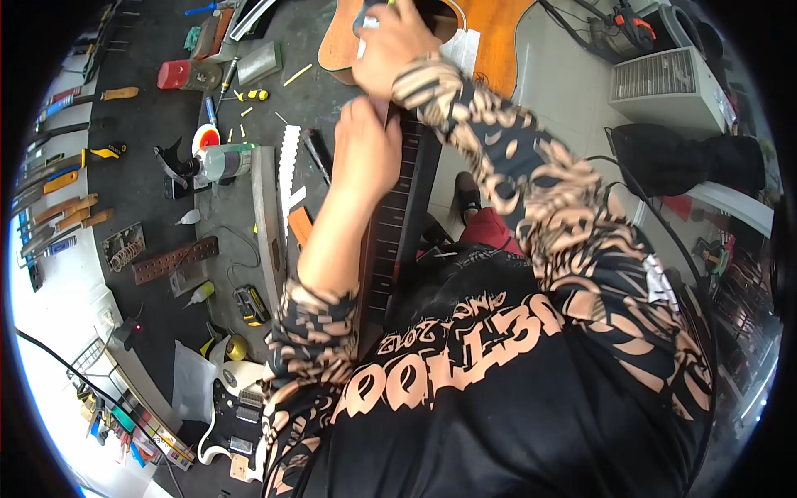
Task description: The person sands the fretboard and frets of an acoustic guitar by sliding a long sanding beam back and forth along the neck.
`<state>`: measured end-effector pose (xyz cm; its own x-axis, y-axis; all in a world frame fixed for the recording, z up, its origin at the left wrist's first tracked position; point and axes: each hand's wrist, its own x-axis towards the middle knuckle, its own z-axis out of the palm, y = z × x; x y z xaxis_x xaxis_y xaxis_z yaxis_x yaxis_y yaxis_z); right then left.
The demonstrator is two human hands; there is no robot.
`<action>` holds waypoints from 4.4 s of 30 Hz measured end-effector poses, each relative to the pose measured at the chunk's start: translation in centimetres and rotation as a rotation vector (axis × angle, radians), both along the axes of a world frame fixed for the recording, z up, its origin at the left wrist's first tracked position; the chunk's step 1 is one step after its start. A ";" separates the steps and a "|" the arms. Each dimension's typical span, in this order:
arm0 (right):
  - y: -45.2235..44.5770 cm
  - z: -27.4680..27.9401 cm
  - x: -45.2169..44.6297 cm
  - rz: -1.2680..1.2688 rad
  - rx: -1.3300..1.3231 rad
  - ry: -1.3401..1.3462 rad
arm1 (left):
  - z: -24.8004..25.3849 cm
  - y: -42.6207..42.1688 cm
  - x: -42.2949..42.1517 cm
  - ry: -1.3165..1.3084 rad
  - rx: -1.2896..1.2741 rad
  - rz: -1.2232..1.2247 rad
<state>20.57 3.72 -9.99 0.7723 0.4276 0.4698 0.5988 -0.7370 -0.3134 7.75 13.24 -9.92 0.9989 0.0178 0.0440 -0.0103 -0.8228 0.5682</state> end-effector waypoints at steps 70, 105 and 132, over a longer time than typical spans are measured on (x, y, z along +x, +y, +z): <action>-3.5 -0.2 3.1 -0.053 0.255 0.094 | 1.1 -3.3 3.6 0.014 0.078 -0.019; -3.7 0.1 5.8 -0.007 0.049 0.170 | 0.8 -3.6 6.2 -0.020 0.134 -0.019; -3.4 0.0 -0.8 -0.046 0.207 0.167 | 0.9 -3.3 0.5 0.010 0.095 -0.015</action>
<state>19.79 0.30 -10.02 0.8627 0.2989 0.4080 0.4938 -0.6721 -0.5517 8.21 9.90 -9.07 0.9994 -0.0006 0.0348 -0.0175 -0.8729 0.4875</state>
